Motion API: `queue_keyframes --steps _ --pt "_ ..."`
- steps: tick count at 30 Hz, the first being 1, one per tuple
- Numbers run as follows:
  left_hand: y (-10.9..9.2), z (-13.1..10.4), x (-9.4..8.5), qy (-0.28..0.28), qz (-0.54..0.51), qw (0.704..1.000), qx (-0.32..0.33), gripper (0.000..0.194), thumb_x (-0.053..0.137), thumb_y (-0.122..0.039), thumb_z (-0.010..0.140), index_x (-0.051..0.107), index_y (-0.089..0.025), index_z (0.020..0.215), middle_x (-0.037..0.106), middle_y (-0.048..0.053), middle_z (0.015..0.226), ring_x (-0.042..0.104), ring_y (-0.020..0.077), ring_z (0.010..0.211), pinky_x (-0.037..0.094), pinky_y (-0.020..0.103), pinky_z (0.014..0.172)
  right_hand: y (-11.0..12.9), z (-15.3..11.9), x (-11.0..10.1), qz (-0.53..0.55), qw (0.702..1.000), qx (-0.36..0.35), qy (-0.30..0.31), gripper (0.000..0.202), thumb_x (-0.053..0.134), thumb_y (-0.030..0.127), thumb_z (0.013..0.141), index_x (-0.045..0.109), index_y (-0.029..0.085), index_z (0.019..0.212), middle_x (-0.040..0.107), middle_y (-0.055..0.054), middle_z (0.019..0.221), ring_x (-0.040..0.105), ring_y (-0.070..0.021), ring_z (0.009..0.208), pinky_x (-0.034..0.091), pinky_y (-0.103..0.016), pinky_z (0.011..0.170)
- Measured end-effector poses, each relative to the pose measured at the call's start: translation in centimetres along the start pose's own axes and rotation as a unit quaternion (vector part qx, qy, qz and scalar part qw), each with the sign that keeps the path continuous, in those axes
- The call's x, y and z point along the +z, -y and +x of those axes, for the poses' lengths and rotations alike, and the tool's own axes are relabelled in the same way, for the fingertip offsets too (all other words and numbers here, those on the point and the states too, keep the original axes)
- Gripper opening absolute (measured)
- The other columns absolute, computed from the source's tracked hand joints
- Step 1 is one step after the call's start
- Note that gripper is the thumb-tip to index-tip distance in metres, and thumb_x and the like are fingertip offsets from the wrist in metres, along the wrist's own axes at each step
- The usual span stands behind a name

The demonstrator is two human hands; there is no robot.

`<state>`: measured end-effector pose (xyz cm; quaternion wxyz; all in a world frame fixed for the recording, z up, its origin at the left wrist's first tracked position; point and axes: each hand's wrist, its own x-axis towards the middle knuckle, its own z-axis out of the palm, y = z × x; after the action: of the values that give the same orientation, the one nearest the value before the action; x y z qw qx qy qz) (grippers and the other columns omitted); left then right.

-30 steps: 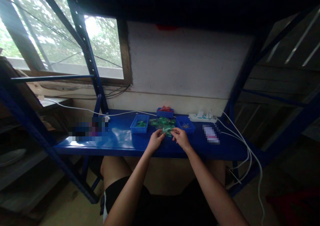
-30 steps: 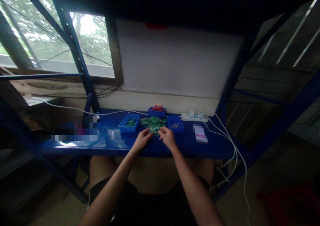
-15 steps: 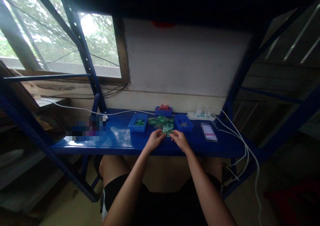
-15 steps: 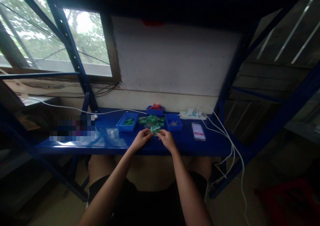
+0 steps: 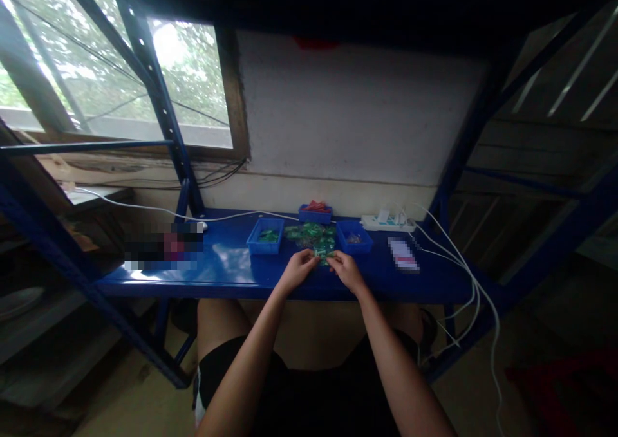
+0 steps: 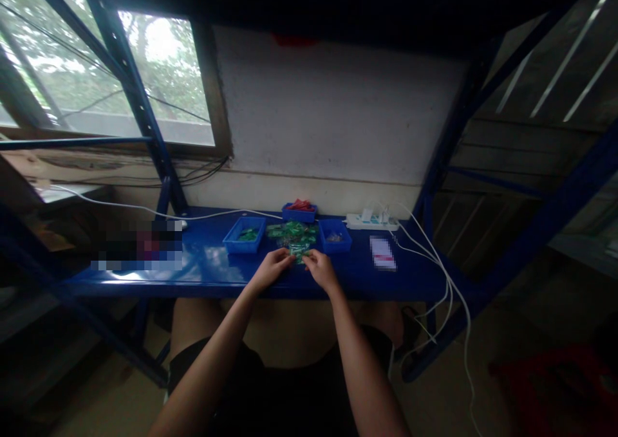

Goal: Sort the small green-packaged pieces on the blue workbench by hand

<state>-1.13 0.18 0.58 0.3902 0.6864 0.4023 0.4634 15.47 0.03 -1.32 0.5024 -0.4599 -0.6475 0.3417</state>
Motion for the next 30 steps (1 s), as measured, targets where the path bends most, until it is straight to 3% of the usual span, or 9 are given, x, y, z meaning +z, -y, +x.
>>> queue_keyframes --steps 30 --pt "0.61 0.05 -0.03 0.006 0.034 0.999 0.025 0.030 0.054 -0.044 0.078 0.049 -0.017 0.066 0.051 -0.003 0.056 0.042 0.0102 0.052 0.031 0.022 0.052 0.32 -0.01 0.08 0.030 1.000 0.001 -0.001 0.014 0.056 0.033 0.074 0.058 0.019 0.072 0.058 0.002 0.061 0.054 -0.0127 0.056 0.040 -0.023 0.053"
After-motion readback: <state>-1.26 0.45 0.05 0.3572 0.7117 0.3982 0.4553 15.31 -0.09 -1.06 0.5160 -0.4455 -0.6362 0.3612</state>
